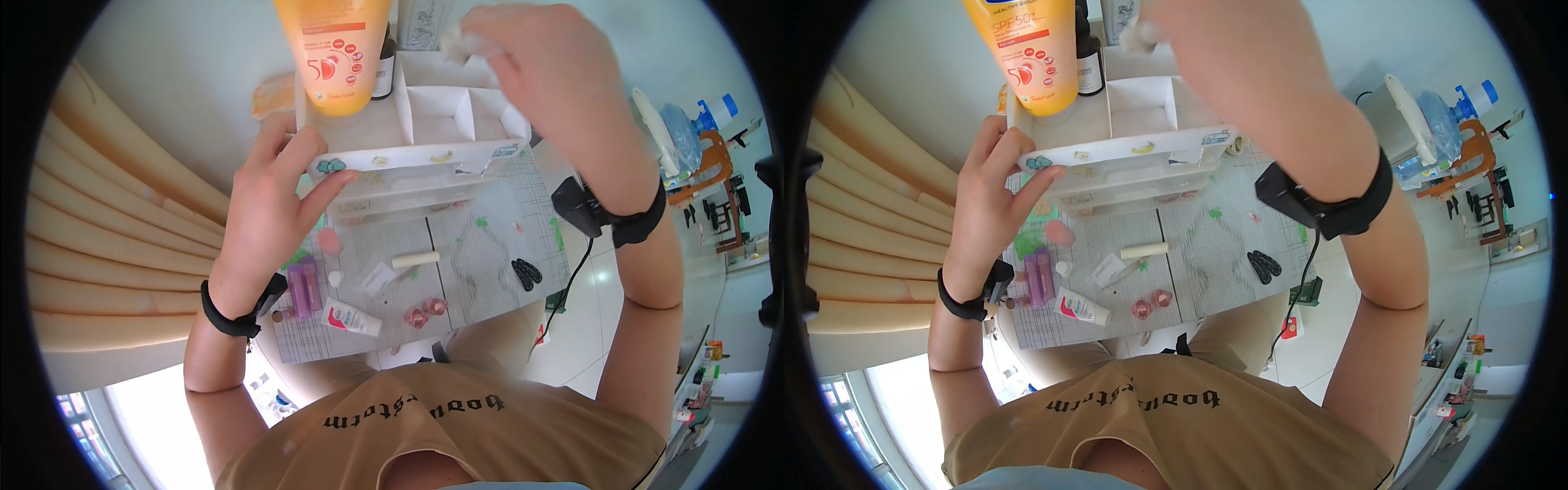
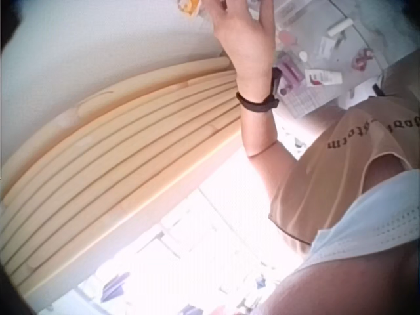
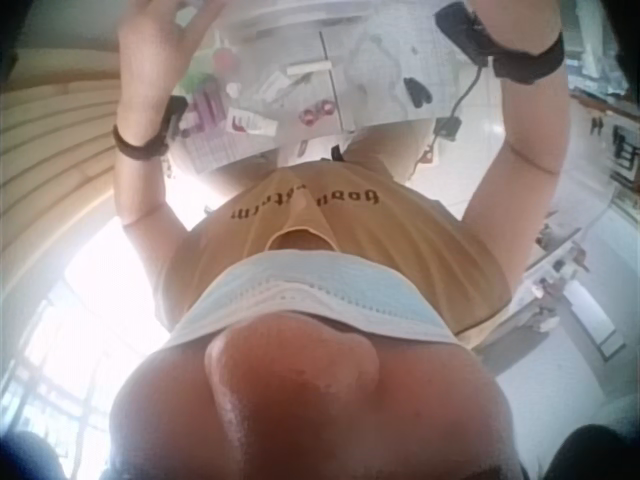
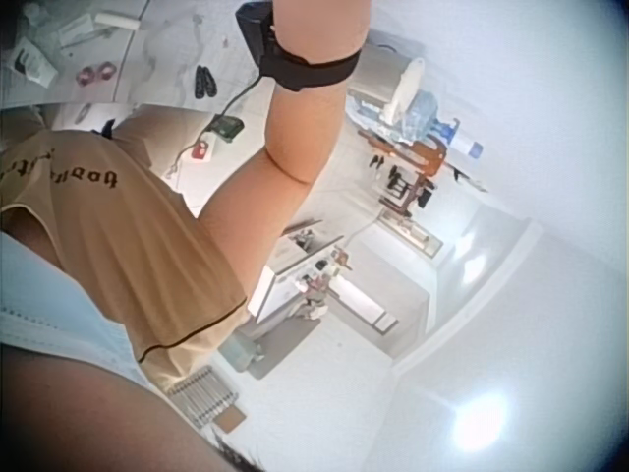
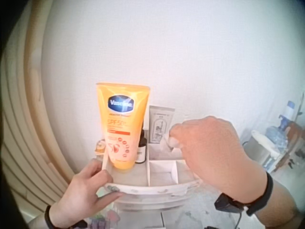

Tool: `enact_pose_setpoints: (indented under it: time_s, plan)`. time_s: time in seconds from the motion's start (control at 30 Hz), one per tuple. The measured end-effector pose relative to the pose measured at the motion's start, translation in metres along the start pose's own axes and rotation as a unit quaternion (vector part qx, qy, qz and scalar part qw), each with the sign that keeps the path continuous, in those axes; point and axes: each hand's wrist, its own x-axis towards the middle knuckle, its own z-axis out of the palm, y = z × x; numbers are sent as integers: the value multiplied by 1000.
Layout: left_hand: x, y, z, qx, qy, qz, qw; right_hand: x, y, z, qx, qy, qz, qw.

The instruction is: The person wipes the inside of a white plastic cosmetic organizer with a tissue, then wipes a yellow sunscreen tube and a small black bottle before returning them to the organizer. The person continues wiping the organizer's compartments and shelves with the tissue.

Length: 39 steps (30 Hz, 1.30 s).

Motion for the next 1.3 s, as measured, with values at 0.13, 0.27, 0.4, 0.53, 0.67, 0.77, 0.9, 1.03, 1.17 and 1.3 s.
enact_pose_setpoints:
  time_s: [0.13,0.27,0.4,0.53,0.67,0.77,0.9,1.03,1.17,1.3]
  plan:
    - [2,-2,3,-1,17,20,1000,-6,9,-16,109,96,-54,988]
    - [1,-1,4,-12,18,11,1000,-22,14,-10,213,-20,115,970]
    - [1,0,4,-4,19,4,1000,-40,28,-7,199,-26,106,974]
    - [1,3,5,2,24,-6,1000,-56,34,0,297,-93,19,950]
    - [0,3,4,16,8,-27,999,-63,31,15,170,-98,-113,974]
    - [1,2,5,21,13,-13,1000,-62,36,16,169,-177,-157,957]
    - [-1,2,5,21,9,-19,1000,-69,39,11,247,-170,-140,944]
    - [0,2,7,31,16,-2,999,-83,35,16,305,-187,-129,925]
    - [-1,3,4,32,11,-10,999,-86,28,21,391,-213,-36,894]
    - [-2,2,4,35,6,-8,999,-82,17,16,269,-171,-60,946]
